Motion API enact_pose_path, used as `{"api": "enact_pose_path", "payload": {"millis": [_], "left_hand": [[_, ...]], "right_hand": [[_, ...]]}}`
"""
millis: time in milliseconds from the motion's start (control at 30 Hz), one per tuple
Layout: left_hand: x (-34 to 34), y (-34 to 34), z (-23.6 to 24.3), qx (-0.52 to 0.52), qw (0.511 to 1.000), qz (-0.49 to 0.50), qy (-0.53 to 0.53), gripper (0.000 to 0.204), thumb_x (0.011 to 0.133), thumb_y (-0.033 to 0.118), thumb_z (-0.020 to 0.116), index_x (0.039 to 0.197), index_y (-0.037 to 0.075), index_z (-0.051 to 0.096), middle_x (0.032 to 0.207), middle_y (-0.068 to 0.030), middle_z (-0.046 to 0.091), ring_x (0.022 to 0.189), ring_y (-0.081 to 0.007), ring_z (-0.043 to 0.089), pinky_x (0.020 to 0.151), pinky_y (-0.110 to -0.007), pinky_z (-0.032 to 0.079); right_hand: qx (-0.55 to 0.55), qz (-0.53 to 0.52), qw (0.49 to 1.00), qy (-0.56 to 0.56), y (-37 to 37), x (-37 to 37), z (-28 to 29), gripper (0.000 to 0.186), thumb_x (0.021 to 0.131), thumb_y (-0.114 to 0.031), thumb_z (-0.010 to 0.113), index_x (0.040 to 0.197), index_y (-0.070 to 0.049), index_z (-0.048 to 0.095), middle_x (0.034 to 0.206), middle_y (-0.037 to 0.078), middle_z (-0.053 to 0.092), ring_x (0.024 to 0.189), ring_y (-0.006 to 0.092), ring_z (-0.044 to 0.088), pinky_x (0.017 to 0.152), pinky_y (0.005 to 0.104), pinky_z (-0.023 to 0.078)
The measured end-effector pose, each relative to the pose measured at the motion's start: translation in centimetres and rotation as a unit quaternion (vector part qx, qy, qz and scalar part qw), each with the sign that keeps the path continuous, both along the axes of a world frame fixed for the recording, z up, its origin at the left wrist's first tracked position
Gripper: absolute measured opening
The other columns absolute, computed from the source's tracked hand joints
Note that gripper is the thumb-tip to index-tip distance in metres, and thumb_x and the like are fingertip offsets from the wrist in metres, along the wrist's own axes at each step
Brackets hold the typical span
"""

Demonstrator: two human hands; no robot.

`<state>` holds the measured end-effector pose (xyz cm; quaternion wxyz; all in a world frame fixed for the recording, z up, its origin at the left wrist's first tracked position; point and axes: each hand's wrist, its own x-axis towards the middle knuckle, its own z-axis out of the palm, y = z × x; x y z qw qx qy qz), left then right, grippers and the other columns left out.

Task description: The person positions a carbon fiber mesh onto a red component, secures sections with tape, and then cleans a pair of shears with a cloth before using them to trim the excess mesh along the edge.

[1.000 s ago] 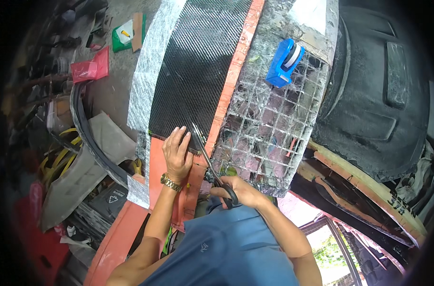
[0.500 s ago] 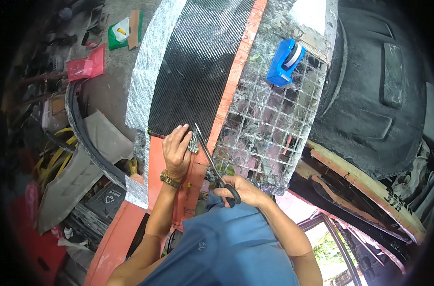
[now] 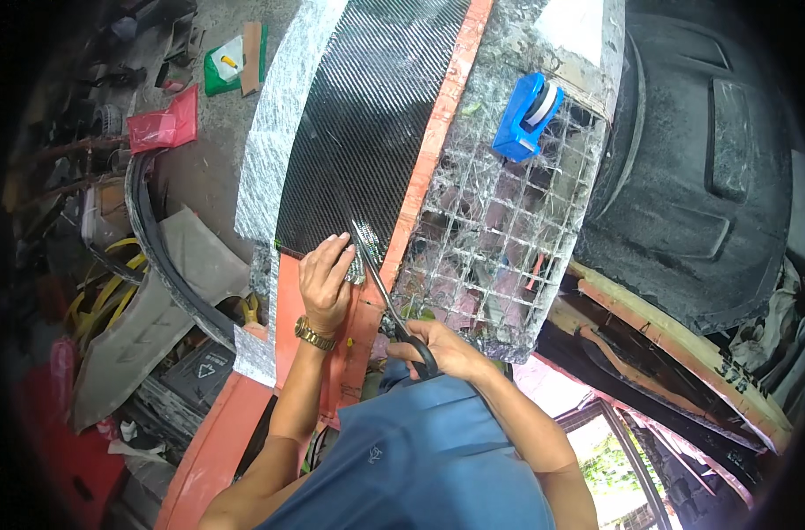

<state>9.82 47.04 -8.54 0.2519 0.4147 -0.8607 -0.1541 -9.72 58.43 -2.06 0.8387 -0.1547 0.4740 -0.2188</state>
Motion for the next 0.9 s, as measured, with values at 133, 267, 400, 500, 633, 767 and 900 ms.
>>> {"api": "enact_pose_path", "payload": {"millis": [133, 267, 400, 500, 633, 767, 900], "left_hand": [[0.1, 0.0, 0.0, 0.004, 1.0, -0.006, 0.01, 0.035, 0.07, -0.005, 0.06, 0.103, 0.002, 0.069, 0.118, -0.0099, 0.066, 0.112, -0.0279, 0.061, 0.091, -0.041, 0.045], [0.1, 0.0, -0.1, 0.008, 1.0, -0.009, 0.02, 0.037, 0.069, -0.006, 0.059, 0.105, 0.002, 0.068, 0.119, -0.0105, 0.066, 0.113, -0.029, 0.061, 0.091, -0.041, 0.045], [0.2, -0.1, -0.3, 0.005, 1.0, -0.018, 0.014, 0.035, 0.071, -0.004, 0.061, 0.104, 0.002, 0.069, 0.119, -0.0097, 0.066, 0.112, -0.0276, 0.061, 0.089, -0.041, 0.046], [0.2, -0.3, -0.1, 0.005, 1.0, -0.021, 0.001, 0.028, 0.076, -0.002, 0.063, 0.103, 0.002, 0.069, 0.119, -0.0085, 0.067, 0.112, -0.0249, 0.062, 0.088, -0.039, 0.047], [0.3, -0.3, -0.1, 0.01, 1.0, -0.025, 0.006, 0.027, 0.077, -0.002, 0.062, 0.103, 0.002, 0.069, 0.118, -0.0091, 0.067, 0.112, -0.0258, 0.062, 0.087, -0.04, 0.048], [0.3, -0.3, -0.2, 0.011, 1.0, -0.024, 0.013, 0.027, 0.077, -0.002, 0.062, 0.103, 0.001, 0.069, 0.118, -0.0096, 0.067, 0.111, -0.0266, 0.062, 0.087, -0.04, 0.049], [0.3, -0.3, -0.2, 0.018, 0.999, -0.023, 0.019, 0.028, 0.077, -0.003, 0.062, 0.104, 0.0, 0.068, 0.118, -0.0097, 0.067, 0.111, -0.0268, 0.063, 0.087, -0.04, 0.049]], "right_hand": [[-0.024, -0.013, 0.999, 0.021, -0.5, 0.5, -0.1, 0.025, 0.091, -0.028, 0.065, 0.082, -0.005, 0.06, 0.062, 0.001, 0.059, 0.056, 0.0071, 0.056, 0.052, 0.0218, 0.039], [-0.024, -0.019, 0.999, 0.045, -0.9, 0.9, 0.1, 0.027, 0.091, -0.028, 0.065, 0.078, -0.005, 0.06, 0.058, 0.001, 0.059, 0.052, 0.0069, 0.055, 0.049, 0.0216, 0.037], [-0.022, -0.029, 0.998, 0.042, -0.9, 1.2, 0.1, 0.026, 0.091, -0.027, 0.066, 0.078, -0.006, 0.06, 0.057, 0.001, 0.059, 0.05, 0.0069, 0.054, 0.048, 0.0215, 0.036], [-0.021, -0.034, 0.998, 0.047, -0.8, 1.4, 0.0, 0.025, 0.091, -0.026, 0.066, 0.077, -0.006, 0.06, 0.057, 0.001, 0.058, 0.049, 0.007, 0.054, 0.048, 0.0216, 0.037], [-0.022, -0.029, 0.998, 0.05, -0.5, 1.4, -0.4, 0.024, 0.091, -0.026, 0.066, 0.078, -0.006, 0.06, 0.056, 0.0, 0.058, 0.049, 0.007, 0.054, 0.047, 0.0217, 0.038], [-0.021, -0.027, 0.998, 0.05, -0.6, 1.4, -0.4, 0.023, 0.091, -0.025, 0.066, 0.079, -0.006, 0.06, 0.056, 0.0, 0.058, 0.049, 0.007, 0.055, 0.047, 0.0218, 0.038], [-0.02, -0.03, 0.998, 0.053, -0.7, 1.4, -0.1, 0.023, 0.091, -0.025, 0.066, 0.08, -0.006, 0.06, 0.056, 0.0, 0.058, 0.049, 0.0073, 0.055, 0.048, 0.0219, 0.038]]}}
